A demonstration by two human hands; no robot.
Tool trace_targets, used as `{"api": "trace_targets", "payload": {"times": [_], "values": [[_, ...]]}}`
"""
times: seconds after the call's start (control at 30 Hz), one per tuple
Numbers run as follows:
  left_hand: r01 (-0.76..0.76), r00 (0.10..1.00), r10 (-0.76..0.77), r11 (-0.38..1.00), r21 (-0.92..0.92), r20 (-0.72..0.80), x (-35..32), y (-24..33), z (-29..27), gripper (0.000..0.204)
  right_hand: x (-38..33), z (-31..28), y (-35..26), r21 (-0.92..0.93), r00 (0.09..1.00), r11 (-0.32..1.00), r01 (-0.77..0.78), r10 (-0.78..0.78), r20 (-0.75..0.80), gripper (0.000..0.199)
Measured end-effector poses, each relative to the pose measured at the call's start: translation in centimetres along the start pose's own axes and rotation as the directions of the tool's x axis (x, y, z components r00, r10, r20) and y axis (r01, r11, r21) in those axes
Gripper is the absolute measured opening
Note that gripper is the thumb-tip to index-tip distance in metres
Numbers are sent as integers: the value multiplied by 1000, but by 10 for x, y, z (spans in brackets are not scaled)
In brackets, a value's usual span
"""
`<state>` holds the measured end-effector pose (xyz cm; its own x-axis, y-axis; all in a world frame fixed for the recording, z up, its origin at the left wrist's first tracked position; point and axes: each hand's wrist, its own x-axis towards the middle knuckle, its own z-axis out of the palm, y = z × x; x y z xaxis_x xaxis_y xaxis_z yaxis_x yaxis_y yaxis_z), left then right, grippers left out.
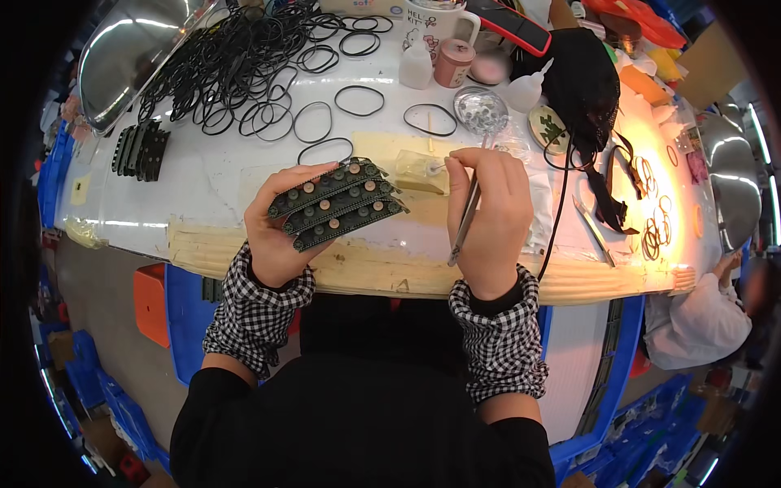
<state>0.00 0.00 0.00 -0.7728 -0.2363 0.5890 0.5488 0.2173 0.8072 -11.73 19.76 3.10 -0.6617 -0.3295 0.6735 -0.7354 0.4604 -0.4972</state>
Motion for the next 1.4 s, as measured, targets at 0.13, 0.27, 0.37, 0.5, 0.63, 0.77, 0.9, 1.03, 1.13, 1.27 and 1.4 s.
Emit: {"api": "trace_targets", "payload": {"times": [0.13,0.27,0.37,0.5,0.63,0.77,0.9,1.03,1.13,1.27,1.4], "values": [[8,1000,-9,999,41,20,-2,-1,-1,54,1,-3,-8,-54,995,995,86,-89,-52,6],[25,999,-27,999,47,24,0,1,1,54,-3,-8,-21,329,992,944,-26,66,-112,4],[20,1000,-20,1000,-13,-15,-3,-1,1,57,-10,-8,-39,588,969,772,-239,232,89,11],[19,1000,-19,1000,-1,-10,-1,1,2,58,-9,-5,-48,759,897,509,-407,378,228,15],[59,998,-59,998,-18,-9,-1,4,3,59,-12,-2,-46,752,900,518,-408,365,237,19],[75,997,-74,996,-49,11,-1,5,3,60,-12,-4,-48,773,899,489,-404,368,237,16],[70,998,-70,997,-37,3,-1,6,2,58,-13,-4,-50,779,899,483,-400,373,230,17],[18,1000,-18,1000,6,4,0,5,3,58,-12,-3,-49,778,902,491,-392,371,220,15],[5,1000,-6,999,32,5,-1,5,2,59,-12,-1,-49,759,916,539,-365,355,188,13],[9,1000,-9,1000,-20,-5,-1,3,3,59,-10,-1,-51,707,932,623,-336,328,154,10],[16,1000,-16,999,-31,-7,-1,2,3,59,-10,0,-51,698,936,638,-325,321,144,8]]}}
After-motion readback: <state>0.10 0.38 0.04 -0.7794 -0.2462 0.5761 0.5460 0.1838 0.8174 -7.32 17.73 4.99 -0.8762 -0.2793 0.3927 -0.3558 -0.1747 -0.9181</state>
